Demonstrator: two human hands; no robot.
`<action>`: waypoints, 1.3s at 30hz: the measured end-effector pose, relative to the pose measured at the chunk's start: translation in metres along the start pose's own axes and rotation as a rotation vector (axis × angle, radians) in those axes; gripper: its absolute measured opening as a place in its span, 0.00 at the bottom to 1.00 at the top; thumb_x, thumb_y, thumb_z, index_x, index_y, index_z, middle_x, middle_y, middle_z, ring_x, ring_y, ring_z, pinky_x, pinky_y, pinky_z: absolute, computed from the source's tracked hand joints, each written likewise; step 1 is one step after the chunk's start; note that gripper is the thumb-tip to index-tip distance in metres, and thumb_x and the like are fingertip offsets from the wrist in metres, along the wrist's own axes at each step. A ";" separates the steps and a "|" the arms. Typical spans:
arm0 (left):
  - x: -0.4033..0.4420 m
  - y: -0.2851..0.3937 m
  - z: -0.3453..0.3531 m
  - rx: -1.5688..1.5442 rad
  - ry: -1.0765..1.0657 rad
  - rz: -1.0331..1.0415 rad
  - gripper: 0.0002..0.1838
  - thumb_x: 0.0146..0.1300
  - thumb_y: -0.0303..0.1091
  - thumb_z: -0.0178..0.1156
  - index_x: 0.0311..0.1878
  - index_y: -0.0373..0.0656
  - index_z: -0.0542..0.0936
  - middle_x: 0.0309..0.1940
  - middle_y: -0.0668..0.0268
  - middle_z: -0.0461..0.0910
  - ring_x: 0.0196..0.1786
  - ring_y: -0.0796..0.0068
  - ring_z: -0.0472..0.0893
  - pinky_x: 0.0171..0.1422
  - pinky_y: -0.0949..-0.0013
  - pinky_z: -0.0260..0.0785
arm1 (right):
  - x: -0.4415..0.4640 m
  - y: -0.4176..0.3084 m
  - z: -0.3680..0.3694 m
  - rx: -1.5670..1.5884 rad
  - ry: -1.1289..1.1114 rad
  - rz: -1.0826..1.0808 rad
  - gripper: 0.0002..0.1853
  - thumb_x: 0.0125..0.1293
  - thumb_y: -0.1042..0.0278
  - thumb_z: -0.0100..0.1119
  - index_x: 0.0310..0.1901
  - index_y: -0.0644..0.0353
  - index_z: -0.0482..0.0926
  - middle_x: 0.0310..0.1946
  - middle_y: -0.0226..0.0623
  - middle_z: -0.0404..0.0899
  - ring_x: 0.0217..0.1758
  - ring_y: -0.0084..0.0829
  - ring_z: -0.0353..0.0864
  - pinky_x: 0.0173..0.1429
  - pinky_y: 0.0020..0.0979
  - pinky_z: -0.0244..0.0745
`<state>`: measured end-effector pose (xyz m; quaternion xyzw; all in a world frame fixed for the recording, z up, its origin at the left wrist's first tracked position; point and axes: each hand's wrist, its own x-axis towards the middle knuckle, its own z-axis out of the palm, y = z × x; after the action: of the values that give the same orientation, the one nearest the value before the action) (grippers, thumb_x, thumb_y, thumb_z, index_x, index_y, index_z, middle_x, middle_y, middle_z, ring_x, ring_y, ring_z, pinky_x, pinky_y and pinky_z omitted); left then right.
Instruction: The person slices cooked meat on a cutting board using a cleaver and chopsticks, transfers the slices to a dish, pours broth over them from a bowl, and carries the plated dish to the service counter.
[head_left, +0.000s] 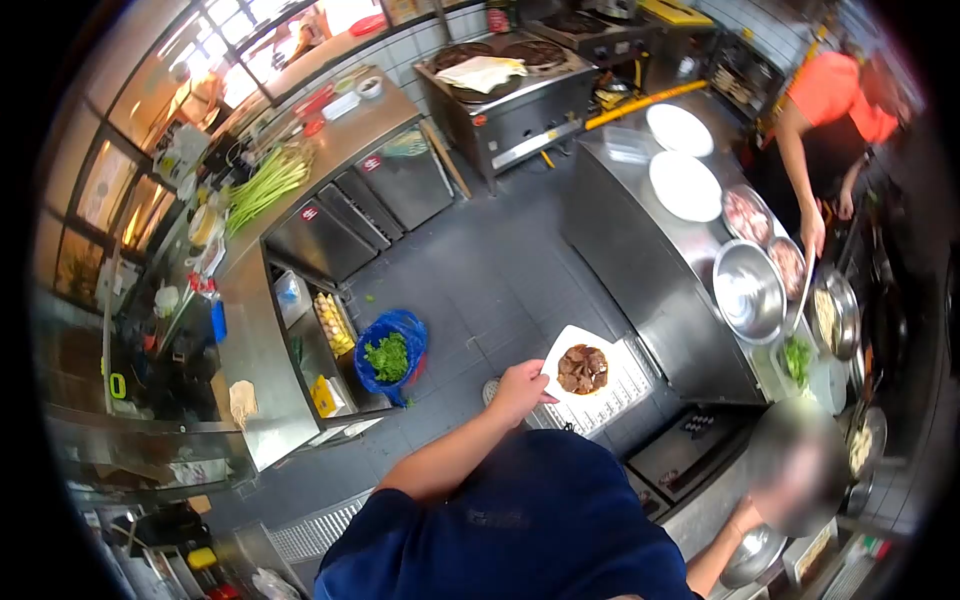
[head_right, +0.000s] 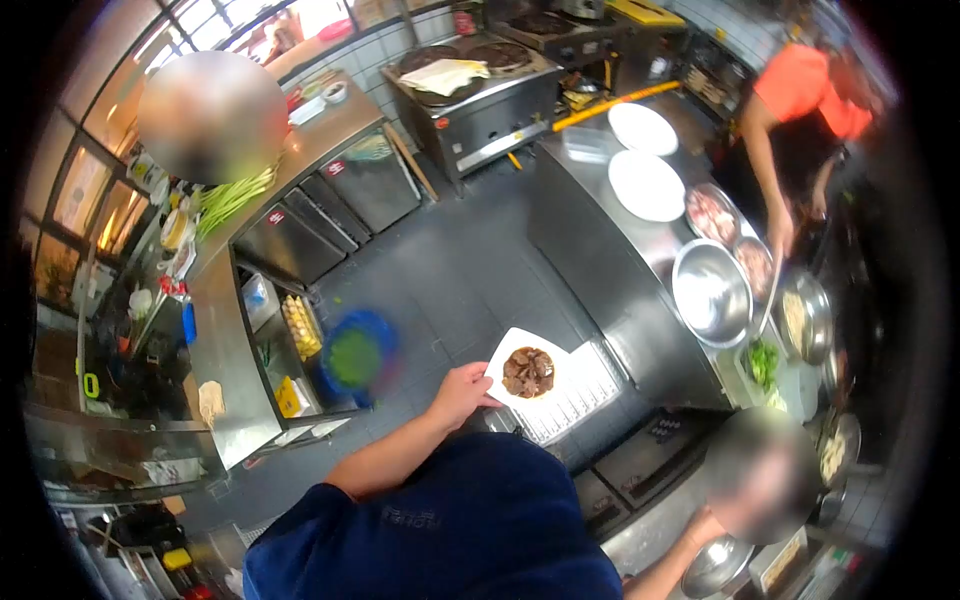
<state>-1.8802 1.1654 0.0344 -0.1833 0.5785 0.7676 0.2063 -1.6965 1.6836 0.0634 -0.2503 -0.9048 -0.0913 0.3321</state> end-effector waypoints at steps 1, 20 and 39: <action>0.005 0.004 -0.024 -0.012 0.024 0.022 0.17 0.73 0.20 0.50 0.61 0.26 0.78 0.49 0.54 0.86 0.47 0.66 0.88 0.49 0.66 0.87 | 0.023 -0.069 -0.006 -0.108 -0.008 -0.073 0.35 0.75 0.64 0.54 0.80 0.65 0.58 0.81 0.51 0.57 0.84 0.46 0.56 0.84 0.44 0.56; 0.111 0.175 -0.375 -0.404 0.708 0.311 0.14 0.74 0.22 0.51 0.58 0.25 0.77 0.49 0.51 0.85 0.47 0.59 0.89 0.51 0.58 0.89 | 0.110 -0.560 0.183 0.692 -0.543 -0.329 0.31 0.64 0.82 0.57 0.71 0.58 0.73 0.69 0.54 0.72 0.70 0.57 0.75 0.71 0.46 0.73; 0.407 0.342 -0.622 -0.188 0.820 0.550 0.14 0.75 0.24 0.52 0.58 0.25 0.75 0.51 0.50 0.84 0.49 0.57 0.88 0.52 0.56 0.88 | 0.337 -1.075 0.326 1.042 -0.672 -0.658 0.25 0.65 0.84 0.59 0.65 0.61 0.79 0.66 0.50 0.76 0.58 0.46 0.84 0.54 0.36 0.84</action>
<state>-2.3799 0.5249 -0.0630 -0.3284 0.5672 0.7070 -0.2656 -2.6499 1.0019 0.0336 0.2135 -0.9131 0.3409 0.0664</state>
